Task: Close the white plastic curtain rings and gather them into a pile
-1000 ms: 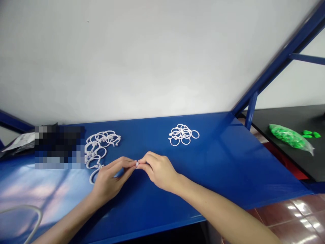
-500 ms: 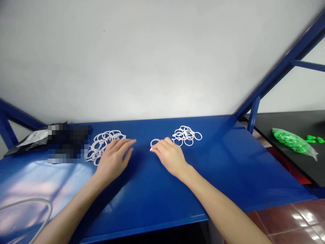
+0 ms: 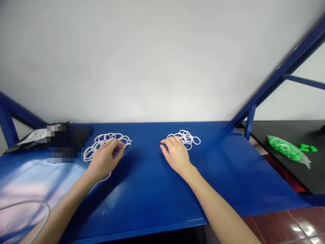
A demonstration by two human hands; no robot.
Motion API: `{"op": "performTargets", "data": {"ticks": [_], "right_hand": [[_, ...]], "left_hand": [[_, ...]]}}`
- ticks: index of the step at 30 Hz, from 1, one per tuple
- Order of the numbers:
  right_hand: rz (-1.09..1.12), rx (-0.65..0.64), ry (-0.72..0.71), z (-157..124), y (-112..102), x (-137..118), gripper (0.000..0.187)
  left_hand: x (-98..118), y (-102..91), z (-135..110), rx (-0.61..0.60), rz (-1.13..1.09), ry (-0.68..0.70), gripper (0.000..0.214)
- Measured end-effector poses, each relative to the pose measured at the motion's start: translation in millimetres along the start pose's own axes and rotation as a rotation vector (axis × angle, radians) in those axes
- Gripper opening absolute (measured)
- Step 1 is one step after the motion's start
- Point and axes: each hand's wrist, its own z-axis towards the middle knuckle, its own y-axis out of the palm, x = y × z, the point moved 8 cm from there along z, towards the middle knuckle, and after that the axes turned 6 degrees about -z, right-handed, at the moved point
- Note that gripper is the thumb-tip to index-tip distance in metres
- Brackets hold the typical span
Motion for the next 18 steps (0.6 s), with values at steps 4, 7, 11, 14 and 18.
{"op": "performTargets", "data": {"ticks": [4,7,11,14,18], "right_hand": [[0.334,-0.107,-0.086,-13,16,-42,0.027],[0.516,-0.165,-0.021,-17,25,-52,0.016],[0.671,-0.142,0.208,-16,29,-35,0.006],[0.673,-0.152,0.183,-14,28,-36,0.004],[0.594,-0.135,0.118,-17,28,-40,0.009]], "left_hand": [[24,28.8,-17,-0.244,-0.462,-0.188,0.017],[40,46.6,-27,-0.377,-0.758,-0.252,0.024],[49,52.9,-31,-0.455,-0.941,-0.289,0.026],[47,54.0,-32,-0.479,-0.91,-0.31,0.027],[33,51.4,-30,-0.345,-0.783,-0.355,0.024]]}}
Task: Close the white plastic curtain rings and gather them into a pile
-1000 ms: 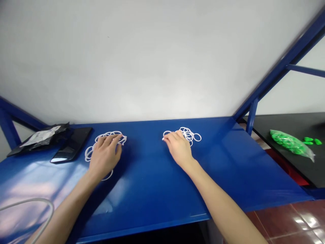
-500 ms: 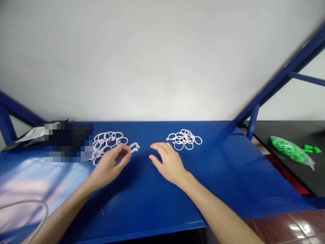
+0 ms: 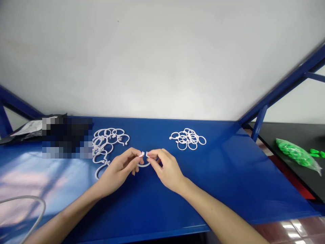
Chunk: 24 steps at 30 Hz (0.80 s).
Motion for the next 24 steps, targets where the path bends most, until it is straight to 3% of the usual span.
{"op": "performTargets", "data": {"ticks": [4,9,15,24], "right_hand": [[-0.078,0.002,-0.089,-3,2,-5,0.019],[-0.14,-0.018,-0.192,-2,2,-16,0.018],[-0.089,-0.048,-0.192,-2,3,-18,0.011],[-0.067,-0.091,-0.205,-9,8,-20,0.012]], "left_hand": [[-8,-4.9,2,0.066,0.064,0.002,0.022],[-5,-5.1,2,0.08,0.18,0.059,0.023],[10,3.9,-1,0.046,0.381,0.242,0.013],[14,13.2,-15,0.092,0.591,0.486,0.02]]}}
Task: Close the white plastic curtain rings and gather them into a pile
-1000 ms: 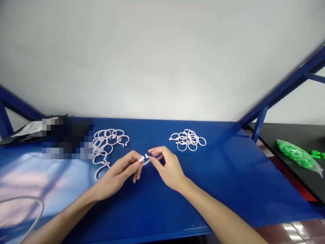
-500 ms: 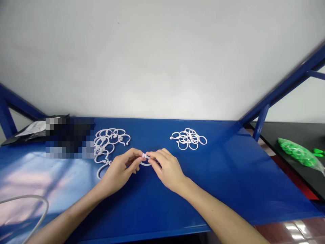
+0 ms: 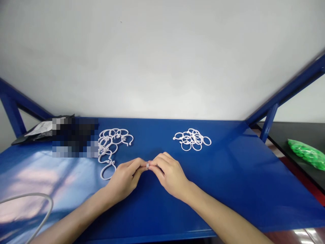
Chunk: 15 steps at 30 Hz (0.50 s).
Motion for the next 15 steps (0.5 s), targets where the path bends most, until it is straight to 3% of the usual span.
{"op": "performTargets", "data": {"ticks": [5,9,12,15], "right_hand": [[-0.153,-0.045,-0.126,-2,1,-17,0.022],[-0.231,-0.007,-0.146,1,-1,-18,0.022],[-0.288,0.039,-0.116,8,-6,-9,0.019],[-0.474,0.083,-0.091,12,-19,4,0.017]], "left_hand": [[13,-1.7,-5,0.034,0.155,0.164,0.025],[15,-4.6,1,0.015,0.188,0.182,0.021],[5,-12.3,11,-0.034,0.258,0.164,0.012],[-23,-35.2,18,0.037,0.458,0.086,0.028]]}}
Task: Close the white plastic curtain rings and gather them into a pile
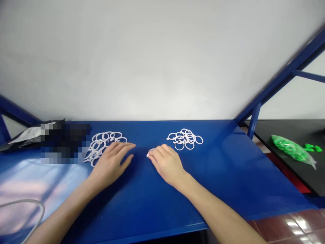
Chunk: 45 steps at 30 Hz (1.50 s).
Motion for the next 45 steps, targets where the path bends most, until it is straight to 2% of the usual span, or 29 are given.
{"op": "performTargets", "data": {"ticks": [3,5,8,11,14,17,22,26,31,35,38,41,45], "right_hand": [[-0.257,0.014,0.11,0,-12,30,0.018],[-0.396,0.03,0.215,-4,-21,52,0.018],[-0.527,-0.004,0.331,-10,-28,77,0.017],[-0.568,-0.034,0.381,-14,-29,85,0.013],[-0.547,0.04,0.372,-12,-35,75,0.013],[-0.407,0.067,0.295,-7,-33,50,0.013],[0.123,-0.085,0.111,-6,-5,-4,0.021],[0.372,-0.135,0.163,-12,12,-17,0.019],[0.509,-0.11,0.278,-13,16,-7,0.011],[0.499,-0.079,0.255,-11,13,-7,0.01],[0.4,-0.078,0.16,-10,11,-13,0.014],[0.333,-0.09,0.098,-11,10,-18,0.017],[0.301,-0.081,0.054,-14,9,-24,0.019]], "left_hand": [[-35,-1.6,-4,-0.002,0.178,-0.064,0.034],[-48,0.6,-7,-0.031,0.251,-0.077,0.031],[-51,2.9,-7,-0.068,0.282,-0.081,0.024],[-42,1.9,-4,-0.078,0.227,-0.085,0.02],[-30,-0.4,-3,-0.053,0.059,-0.119,0.022],[-16,3.9,-5,-0.074,-0.171,-0.17,0.021],[12,21.9,-10,-0.226,-0.564,-0.271,0.015],[20,24.4,-10,-0.225,-0.749,-0.354,0.011],[18,18.6,-10,-0.173,-0.756,-0.37,0.014],[18,14.5,-8,-0.138,-0.702,-0.331,0.014],[24,12.8,-7,-0.097,-0.629,-0.234,0.011],[33,7.5,-9,0.003,-0.519,-0.098,0.009],[50,-1.9,-15,0.113,-0.345,0.109,0.017]]}}
